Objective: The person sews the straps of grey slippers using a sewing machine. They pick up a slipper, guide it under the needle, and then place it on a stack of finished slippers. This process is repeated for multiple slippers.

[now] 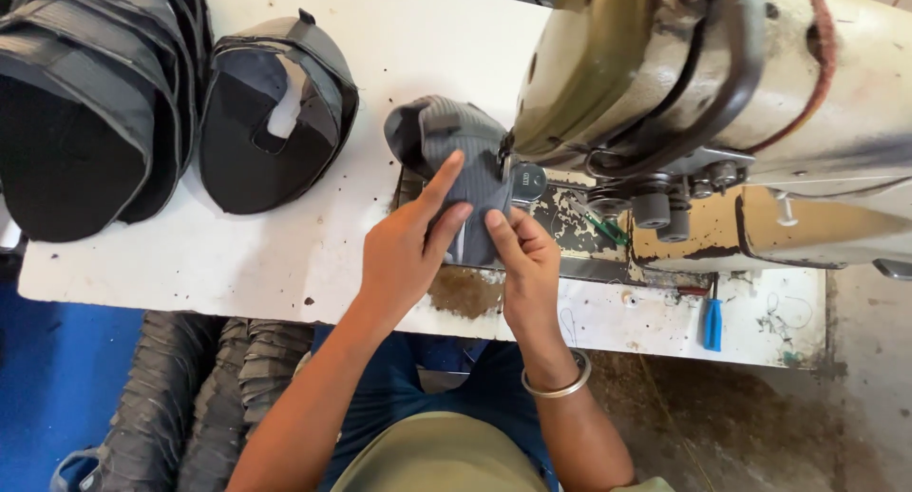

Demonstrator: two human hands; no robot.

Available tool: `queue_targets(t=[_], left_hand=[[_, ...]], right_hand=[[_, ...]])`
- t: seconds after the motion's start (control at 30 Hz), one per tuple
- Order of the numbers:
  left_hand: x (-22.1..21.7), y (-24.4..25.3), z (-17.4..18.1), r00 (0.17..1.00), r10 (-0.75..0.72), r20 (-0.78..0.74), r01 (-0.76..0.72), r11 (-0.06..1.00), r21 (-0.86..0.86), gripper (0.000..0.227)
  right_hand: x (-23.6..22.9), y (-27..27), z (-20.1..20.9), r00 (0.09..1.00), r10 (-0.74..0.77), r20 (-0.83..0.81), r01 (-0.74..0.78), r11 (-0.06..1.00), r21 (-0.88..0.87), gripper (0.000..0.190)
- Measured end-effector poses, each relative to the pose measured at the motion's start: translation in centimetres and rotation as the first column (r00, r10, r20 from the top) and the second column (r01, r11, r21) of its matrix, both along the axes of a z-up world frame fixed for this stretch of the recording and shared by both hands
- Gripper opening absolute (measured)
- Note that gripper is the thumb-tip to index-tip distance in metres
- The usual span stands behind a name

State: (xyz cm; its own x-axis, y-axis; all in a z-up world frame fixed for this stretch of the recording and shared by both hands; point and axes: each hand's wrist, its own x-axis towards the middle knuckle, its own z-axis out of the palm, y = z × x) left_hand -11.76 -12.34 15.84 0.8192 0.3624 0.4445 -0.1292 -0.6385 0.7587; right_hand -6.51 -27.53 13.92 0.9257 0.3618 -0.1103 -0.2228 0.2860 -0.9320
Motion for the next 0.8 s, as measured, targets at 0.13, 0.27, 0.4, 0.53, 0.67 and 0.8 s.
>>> queue_targets(t=[0.13, 0.27, 0.4, 0.53, 0.67, 0.8], left_hand=[[1.2, 0.5, 1.9, 0.976, 0.003, -0.219, -0.019, 0.997, -0.072, 0.058], [2.5, 0.7, 2.2, 0.966, 0.008, -0.257, -0.033, 0.995, -0.096, 0.057], [3.1, 0.0, 2.6, 0.962, 0.024, -0.271, -0.067, 0.987, -0.148, 0.055], [2.3, -2.6, 0.8, 0.982, 0.181, -0.056, -0.189, 0.944, -0.271, 0.058], [1.2, -5.3, -1.2, 0.978, 0.207, 0.041, -0.180, 0.921, -0.345, 0.049], [2.1, -5.0, -0.5, 0.976, 0.214, 0.036, -0.189, 0.918, -0.350, 0.047]], right_hand=[[-1.1, -0.5, -1.8, 0.996, 0.053, 0.071, -0.050, 0.998, -0.039, 0.029], [-2.0, -0.3, -1.5, 0.993, 0.060, 0.105, -0.051, 0.995, -0.081, 0.037], [-1.2, -0.4, -1.4, 0.992, 0.069, 0.105, -0.061, 0.995, -0.078, 0.037], [-0.2, -0.2, -0.4, 0.994, 0.062, 0.090, -0.055, 0.996, -0.072, 0.036], [0.3, -0.1, -0.2, 0.996, 0.032, 0.089, -0.028, 0.998, -0.049, 0.033], [0.6, -0.4, 0.2, 0.992, 0.069, 0.104, -0.060, 0.994, -0.089, 0.032]])
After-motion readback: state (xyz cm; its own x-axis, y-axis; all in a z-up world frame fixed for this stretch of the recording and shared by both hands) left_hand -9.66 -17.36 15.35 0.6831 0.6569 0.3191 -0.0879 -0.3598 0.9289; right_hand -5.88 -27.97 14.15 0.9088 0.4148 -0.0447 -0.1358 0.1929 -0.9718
